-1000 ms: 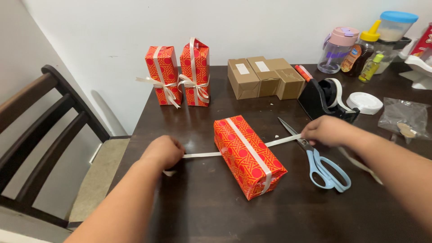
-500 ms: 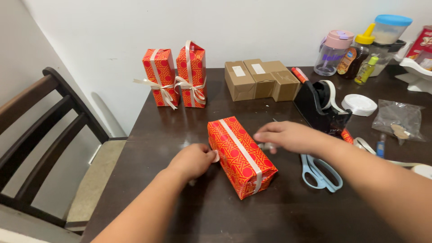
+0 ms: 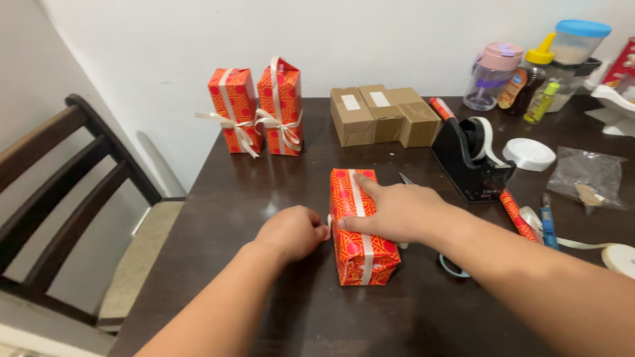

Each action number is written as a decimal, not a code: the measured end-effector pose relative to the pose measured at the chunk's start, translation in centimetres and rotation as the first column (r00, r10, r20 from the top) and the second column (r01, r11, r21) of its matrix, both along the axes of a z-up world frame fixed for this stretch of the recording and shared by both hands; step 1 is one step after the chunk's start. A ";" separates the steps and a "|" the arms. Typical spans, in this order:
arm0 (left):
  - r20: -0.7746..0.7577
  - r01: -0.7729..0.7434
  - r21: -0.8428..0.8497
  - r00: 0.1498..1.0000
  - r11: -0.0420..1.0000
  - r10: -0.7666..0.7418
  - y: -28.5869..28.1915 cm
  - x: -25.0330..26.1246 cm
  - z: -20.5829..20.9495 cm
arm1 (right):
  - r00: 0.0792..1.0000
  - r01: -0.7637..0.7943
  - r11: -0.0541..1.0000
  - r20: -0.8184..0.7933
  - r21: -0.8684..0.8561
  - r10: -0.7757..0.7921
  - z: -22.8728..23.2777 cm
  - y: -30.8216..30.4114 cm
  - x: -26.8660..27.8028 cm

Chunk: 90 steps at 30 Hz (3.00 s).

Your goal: The person wraps a small rectangular box in red patterned paper, secures it with tape, then ties a white ribbon around it and forms a bow. They repeat the process for a second box, then arrange the finished gifts on the table.

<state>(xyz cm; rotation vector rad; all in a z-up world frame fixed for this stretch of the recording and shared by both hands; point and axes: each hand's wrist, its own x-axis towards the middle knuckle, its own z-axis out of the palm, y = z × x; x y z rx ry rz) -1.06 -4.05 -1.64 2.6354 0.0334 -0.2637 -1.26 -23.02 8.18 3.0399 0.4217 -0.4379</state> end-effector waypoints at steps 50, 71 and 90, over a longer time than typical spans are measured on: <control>0.068 -0.085 -0.637 0.984 0.766 0.166 -0.8 1.3 6.5 | 0.963 0.173 0.961 -0.243 0.218 -0.118 -0.3 -17.8 7.7; 0.081 0.011 -0.296 0.997 0.955 0.014 -4.7 1.9 6.1 | 0.909 0.358 0.550 -0.416 0.754 -0.022 3.5 -17.7 5.4; 0.114 0.013 -0.827 0.983 0.563 0.145 0.8 0.9 10.3 | 0.931 0.227 0.574 -0.348 0.786 0.108 3.4 -10.4 5.6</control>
